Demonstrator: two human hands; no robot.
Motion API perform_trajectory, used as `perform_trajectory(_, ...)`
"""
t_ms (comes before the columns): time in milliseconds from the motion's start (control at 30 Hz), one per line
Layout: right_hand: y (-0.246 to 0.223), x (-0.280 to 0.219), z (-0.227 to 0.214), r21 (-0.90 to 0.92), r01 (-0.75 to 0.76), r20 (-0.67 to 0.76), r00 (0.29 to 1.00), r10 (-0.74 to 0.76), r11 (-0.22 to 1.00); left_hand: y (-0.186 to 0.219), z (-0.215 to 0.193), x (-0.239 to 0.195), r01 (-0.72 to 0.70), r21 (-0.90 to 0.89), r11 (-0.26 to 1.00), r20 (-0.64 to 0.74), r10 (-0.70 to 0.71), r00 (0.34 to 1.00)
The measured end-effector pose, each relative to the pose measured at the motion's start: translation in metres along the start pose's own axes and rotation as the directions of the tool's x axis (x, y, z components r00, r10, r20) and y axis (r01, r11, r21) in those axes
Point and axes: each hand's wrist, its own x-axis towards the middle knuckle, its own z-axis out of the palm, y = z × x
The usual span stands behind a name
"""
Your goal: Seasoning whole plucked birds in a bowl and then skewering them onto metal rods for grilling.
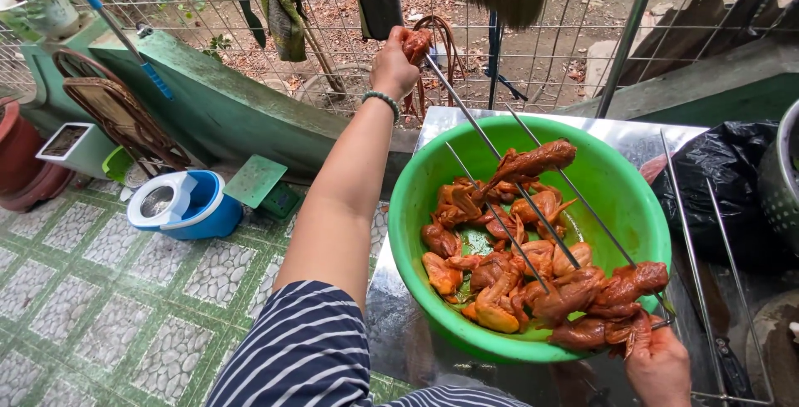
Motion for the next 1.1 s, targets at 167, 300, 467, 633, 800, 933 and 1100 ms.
perform_trajectory(167, 0.012, 0.003, 0.004, 0.079, 0.029, 0.005, 1.0, -0.029, 0.996, 0.006, -0.004, -0.005, 0.009, 0.048, 0.999, 0.003, -0.009, 1.0)
perform_trajectory(300, 0.005, 0.003, -0.001, 0.006, 0.037, -0.001, 0.999, -0.037, 0.999, 0.008, -0.004, -0.008, -0.084, 0.132, 0.988, 0.012, 0.083, 0.996)
perform_trajectory(467, 0.012, 0.005, 0.001, -0.164, -0.056, 0.002, 0.998, 0.057, 0.985, 0.02, 0.003, -0.02, -0.158, 0.173, 0.972, 0.26, 0.109, 0.959)
perform_trajectory(633, 0.007, 0.004, 0.0, -0.035, 0.011, -0.016, 1.0, -0.011, 0.999, 0.026, 0.022, -0.042, -0.283, 0.096, 0.954, 0.408, 0.222, 0.886)
perform_trajectory(800, 0.007, 0.004, -0.001, -0.08, 0.052, -0.022, 0.998, -0.054, 0.995, 0.007, 0.051, -0.051, -0.333, -0.225, 0.916, 0.633, 0.397, 0.665)
perform_trajectory(933, -0.013, -0.001, -0.002, -0.062, 0.072, -0.033, 0.997, -0.074, 0.995, -0.007, 0.058, -0.068, -0.162, -0.406, 0.9, 0.638, 0.405, 0.655)
perform_trajectory(1100, -0.015, -0.002, -0.009, -0.14, 0.055, -0.035, 0.998, -0.06, 0.989, 0.003, 0.065, -0.116, -0.158, -0.478, 0.864, 0.595, 0.451, 0.665)
